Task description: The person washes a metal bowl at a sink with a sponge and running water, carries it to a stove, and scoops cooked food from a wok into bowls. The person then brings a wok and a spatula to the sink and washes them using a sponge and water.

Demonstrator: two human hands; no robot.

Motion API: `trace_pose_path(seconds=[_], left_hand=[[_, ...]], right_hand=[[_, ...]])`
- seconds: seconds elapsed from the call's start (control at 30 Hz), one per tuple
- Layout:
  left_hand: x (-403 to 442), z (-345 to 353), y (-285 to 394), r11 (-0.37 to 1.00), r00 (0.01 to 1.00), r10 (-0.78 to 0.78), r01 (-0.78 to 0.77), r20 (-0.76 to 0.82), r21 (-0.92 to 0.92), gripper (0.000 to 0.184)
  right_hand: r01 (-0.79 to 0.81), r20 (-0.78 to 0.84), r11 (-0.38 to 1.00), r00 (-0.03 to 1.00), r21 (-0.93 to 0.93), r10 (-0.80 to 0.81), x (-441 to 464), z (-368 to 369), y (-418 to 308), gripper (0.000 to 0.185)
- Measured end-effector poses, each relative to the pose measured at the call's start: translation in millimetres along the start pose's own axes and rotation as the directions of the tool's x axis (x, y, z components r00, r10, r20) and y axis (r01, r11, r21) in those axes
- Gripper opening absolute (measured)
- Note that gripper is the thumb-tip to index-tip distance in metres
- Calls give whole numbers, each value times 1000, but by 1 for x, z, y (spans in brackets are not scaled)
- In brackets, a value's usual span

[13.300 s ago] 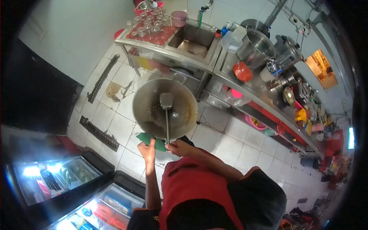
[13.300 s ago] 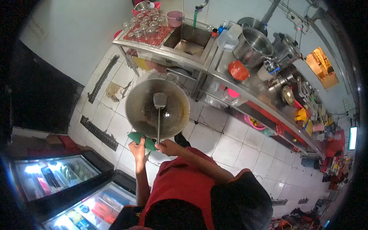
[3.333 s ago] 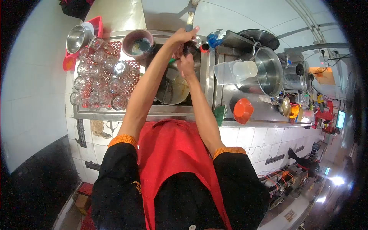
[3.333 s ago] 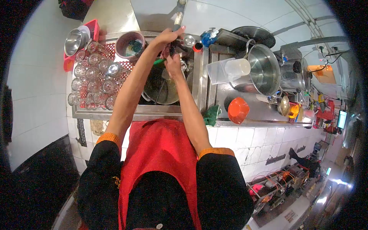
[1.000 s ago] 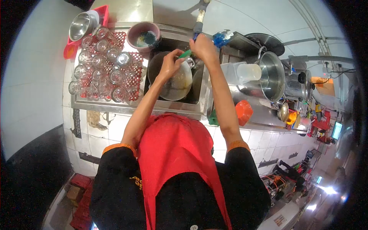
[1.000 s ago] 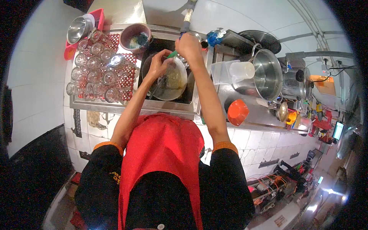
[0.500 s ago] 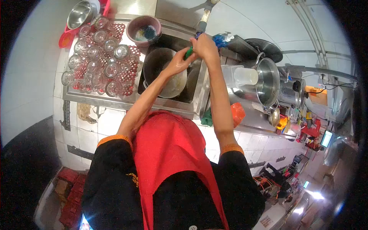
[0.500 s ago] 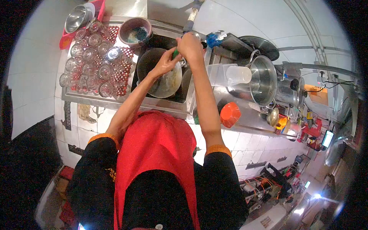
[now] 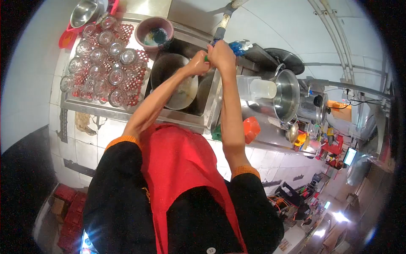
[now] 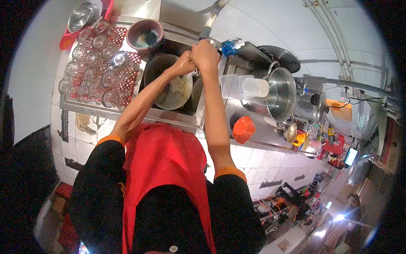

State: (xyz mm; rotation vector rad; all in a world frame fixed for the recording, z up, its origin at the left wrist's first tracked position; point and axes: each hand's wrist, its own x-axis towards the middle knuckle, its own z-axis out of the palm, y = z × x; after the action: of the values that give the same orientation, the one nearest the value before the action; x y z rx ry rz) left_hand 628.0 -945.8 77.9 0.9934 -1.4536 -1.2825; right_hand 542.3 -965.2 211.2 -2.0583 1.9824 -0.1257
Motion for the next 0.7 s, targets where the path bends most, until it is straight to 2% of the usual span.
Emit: trace_pose_path(seconds=[0.03,0.07,0.13,0.27,0.33,0.37,0.4,0.47,0.5,0.53,0.57,0.6,0.67,0.7], left_hand=[[3,-5,1,997,991,-38,46,130,-59,18],[5,-7,1,997,991,-42,50,129,-59,18],[4,-17,8,995,972,60,-38,229,-97,16],[3,-22,8,998,985,47,-55,166,44,20],[-3,-22,20,998,993,-22,15,117,61,27],[2,-19,0,1000,988,-13,11,151,15,30],[1,-25,11,1000,988,-11,8,155,17,30],[-2,-44,46,969,915,-187,112,358,219,37],[-2,-49,45,970,913,-185,111,365,215,37],[-2,-54,43,987,906,-119,151,407,-48,41],[-1,-59,41,932,901,-45,193,431,-306,45],[4,-61,21,895,920,-40,206,390,-395,54],[20,-62,17,796,917,-160,338,365,-502,67],[25,-57,20,795,918,-159,337,363,-504,67]], right_hand=[[3,-1,1000,1000,-2,-3,0,-3,-3,42],[4,-19,1000,1000,-10,-5,-2,-4,-6,42],[1,-31,1000,1000,-7,-1,-7,-7,-14,42],[32,24,999,999,11,-33,-1,-3,-7,43],[52,58,999,997,-10,-52,7,-2,5,45],[39,162,990,985,132,-60,11,-5,13,52],[11,260,964,962,267,-83,14,-8,21,60],[29,233,946,966,323,-109,8,-15,33,66],[37,113,928,990,370,-85,3,-21,33,65],[52,-6,909,998,414,-54,-2,-27,33,63],[35,-39,900,999,434,-20,-7,-34,33,50],[33,-41,901,999,432,-17,-11,-35,34,50],[287,-192,883,954,372,-229,-19,-32,31,38],[293,-182,877,954,380,-240,-27,-38,19,29]])
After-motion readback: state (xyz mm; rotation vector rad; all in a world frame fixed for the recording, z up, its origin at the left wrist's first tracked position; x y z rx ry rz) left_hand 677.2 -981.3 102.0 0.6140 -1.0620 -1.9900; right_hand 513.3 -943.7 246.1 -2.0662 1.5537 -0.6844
